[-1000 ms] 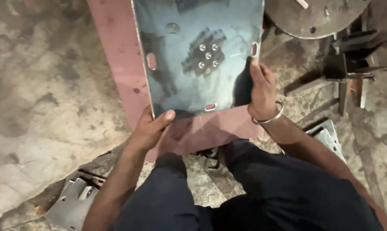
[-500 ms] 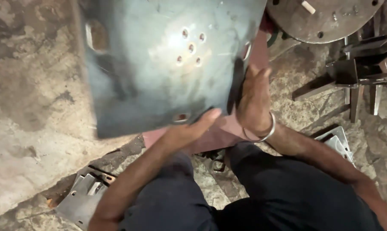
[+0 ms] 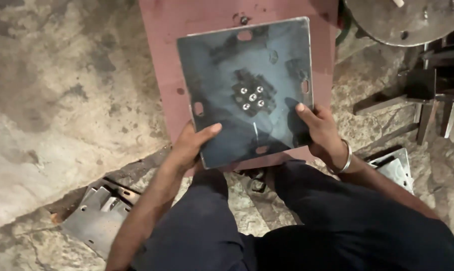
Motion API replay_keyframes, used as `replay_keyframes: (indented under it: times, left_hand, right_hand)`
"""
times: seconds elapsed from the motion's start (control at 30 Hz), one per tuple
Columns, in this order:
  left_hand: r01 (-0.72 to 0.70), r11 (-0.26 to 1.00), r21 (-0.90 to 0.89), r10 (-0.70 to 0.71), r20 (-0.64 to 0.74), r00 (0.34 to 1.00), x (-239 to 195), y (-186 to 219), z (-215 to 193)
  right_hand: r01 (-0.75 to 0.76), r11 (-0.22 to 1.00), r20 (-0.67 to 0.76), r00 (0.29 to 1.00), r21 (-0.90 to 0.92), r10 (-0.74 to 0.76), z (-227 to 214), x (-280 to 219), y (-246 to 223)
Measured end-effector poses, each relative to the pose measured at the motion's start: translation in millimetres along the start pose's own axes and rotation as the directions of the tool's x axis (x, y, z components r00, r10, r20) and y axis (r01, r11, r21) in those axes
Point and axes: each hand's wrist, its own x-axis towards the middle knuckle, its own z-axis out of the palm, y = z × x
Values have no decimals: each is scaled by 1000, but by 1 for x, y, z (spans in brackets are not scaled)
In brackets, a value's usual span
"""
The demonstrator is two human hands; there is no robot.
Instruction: The person sits on the floor and handles square metal plates with riveted studs, flipping each plate over to view both sides and placing it on a stack of finished plates. They repeatedly pick up a plate, turn it over, and set it aside with the others.
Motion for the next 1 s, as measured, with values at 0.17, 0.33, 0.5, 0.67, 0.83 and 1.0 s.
replay_keyframes:
  times: [0.17,0.33,0.5,0.67,0.83,1.0]
  left_hand:
    - [-122,983,-136,130,47,990,15,-80,-29]
    - [-195,980,-29,196,39,980,26,-70,-33]
    - [-219,975,-41,221,40,975,47,-55,-38]
    - [-139,988,-72,142,43,989,63,-54,-45]
    - [-250,964,-90,259,98,961,82,-73,-59]
    - [-103,993,-56,104,1,995,70,-51,-46]
  right_hand:
    - [7,1000,-11,1000,-14,-8,9,0,0]
    - [182,980,-19,983,-82,-184,-10,34,42]
    - [199,972,-28,978,-126,-205,1,49,26]
    - [174,985,-22,985,17,-173,14,52,11]
    - [241,968,-21,970,-75,-243,-13,79,45]
    - [195,981,-3,981,-1,-195,1,71,29]
